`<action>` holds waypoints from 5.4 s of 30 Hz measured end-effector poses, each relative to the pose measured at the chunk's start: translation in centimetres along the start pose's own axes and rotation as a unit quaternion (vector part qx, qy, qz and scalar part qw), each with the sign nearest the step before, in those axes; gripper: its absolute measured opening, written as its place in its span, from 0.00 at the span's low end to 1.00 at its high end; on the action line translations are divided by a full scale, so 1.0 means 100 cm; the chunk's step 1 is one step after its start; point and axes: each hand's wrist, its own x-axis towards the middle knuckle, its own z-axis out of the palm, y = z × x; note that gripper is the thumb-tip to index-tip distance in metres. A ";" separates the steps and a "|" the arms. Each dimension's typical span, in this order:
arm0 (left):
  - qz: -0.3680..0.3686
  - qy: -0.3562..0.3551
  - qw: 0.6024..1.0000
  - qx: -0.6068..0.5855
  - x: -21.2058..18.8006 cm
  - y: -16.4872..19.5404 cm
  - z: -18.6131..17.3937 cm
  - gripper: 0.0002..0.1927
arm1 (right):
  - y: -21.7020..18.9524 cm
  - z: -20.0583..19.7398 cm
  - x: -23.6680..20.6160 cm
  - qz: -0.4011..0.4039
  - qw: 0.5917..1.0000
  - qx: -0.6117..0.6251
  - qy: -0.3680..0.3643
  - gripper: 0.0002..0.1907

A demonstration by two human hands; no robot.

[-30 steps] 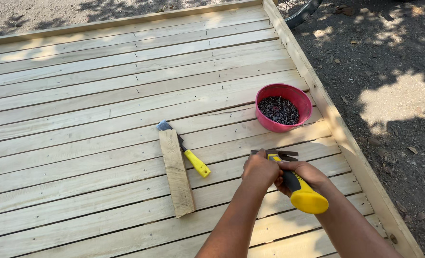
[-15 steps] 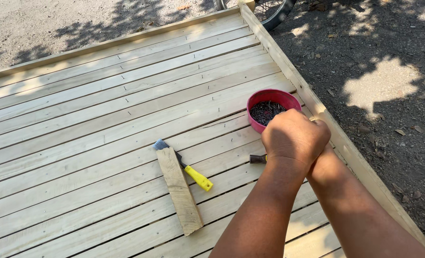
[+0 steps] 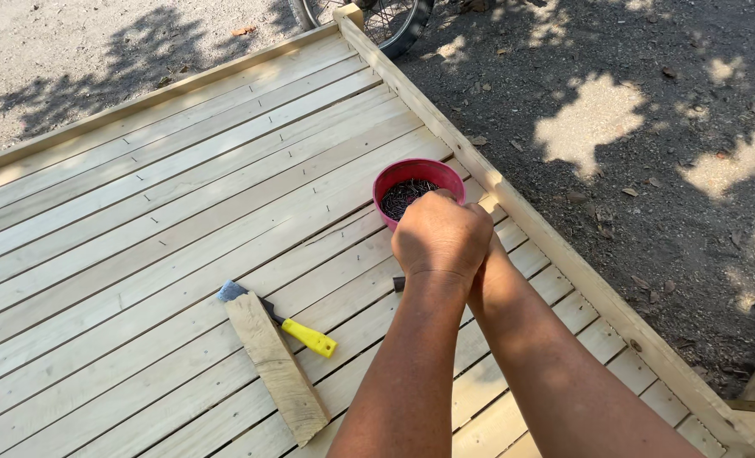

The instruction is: The person hammers nails into a wooden platform using a hammer and a small wooden block as a guide. They repeatedly pick nails from a pink container and drive them into the planks.

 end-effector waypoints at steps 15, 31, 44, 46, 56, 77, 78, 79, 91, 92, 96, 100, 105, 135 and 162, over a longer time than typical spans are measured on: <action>-0.028 0.005 0.999 0.019 0.009 0.016 0.001 0.18 | -0.011 -0.009 0.009 0.011 0.999 -0.021 -0.026 0.20; -0.035 0.055 0.998 -0.010 0.035 0.043 0.023 0.15 | -0.079 -0.058 -0.012 -0.111 0.978 0.094 -0.150 0.23; -0.008 0.136 0.987 0.080 0.077 0.011 0.034 0.10 | -0.084 -0.024 0.005 -0.316 0.876 -0.198 -0.306 0.15; -0.007 0.161 0.984 0.073 0.079 0.008 0.034 0.09 | -0.086 -0.020 0.008 -0.321 0.869 -0.186 -0.328 0.15; 0.124 0.359 0.913 -0.151 0.069 -0.021 0.065 0.16 | -0.084 -0.039 -0.023 -0.465 0.792 -0.274 -0.286 0.33; 0.101 0.431 0.894 -0.073 0.066 -0.030 0.061 0.12 | -0.068 -0.083 0.062 -0.470 0.747 -0.389 -0.263 0.38; 0.101 0.431 0.893 -0.077 0.065 -0.032 0.060 0.12 | -0.066 -0.083 0.061 -0.471 0.746 -0.391 -0.263 0.38; 0.098 0.434 0.892 -0.074 0.063 -0.032 0.060 0.12 | -0.064 -0.083 0.060 -0.458 0.747 -0.400 -0.270 0.38; 0.110 0.429 0.894 -0.060 0.056 -0.036 0.064 0.12 | -0.051 -0.070 0.047 -0.435 0.764 -0.390 -0.275 0.35; 0.122 0.431 0.892 -0.055 0.058 -0.034 0.064 0.12 | -0.053 -0.074 0.048 -0.433 0.763 -0.393 -0.276 0.35; 0.115 0.416 0.900 -0.063 0.064 -0.028 0.064 0.12 | -0.059 -0.089 0.054 -0.439 0.764 -0.381 -0.280 0.33; 0.120 0.414 0.899 -0.070 0.068 -0.027 0.065 0.12 | -0.057 -0.100 0.058 -0.449 0.751 -0.404 -0.266 0.32; 0.137 0.415 0.897 -0.064 0.062 -0.027 0.067 0.12 | -0.050 -0.103 0.059 -0.405 0.776 -0.405 -0.265 0.33; 0.187 0.451 0.872 -0.039 0.054 -0.034 0.075 0.13 | -0.056 -0.072 0.025 -0.484 0.717 -0.448 -0.226 0.16; 0.006 0.349 0.937 -0.027 0.054 -0.035 0.078 0.15 | -0.128 -0.054 0.054 -0.401 0.638 -0.580 -0.310 0.22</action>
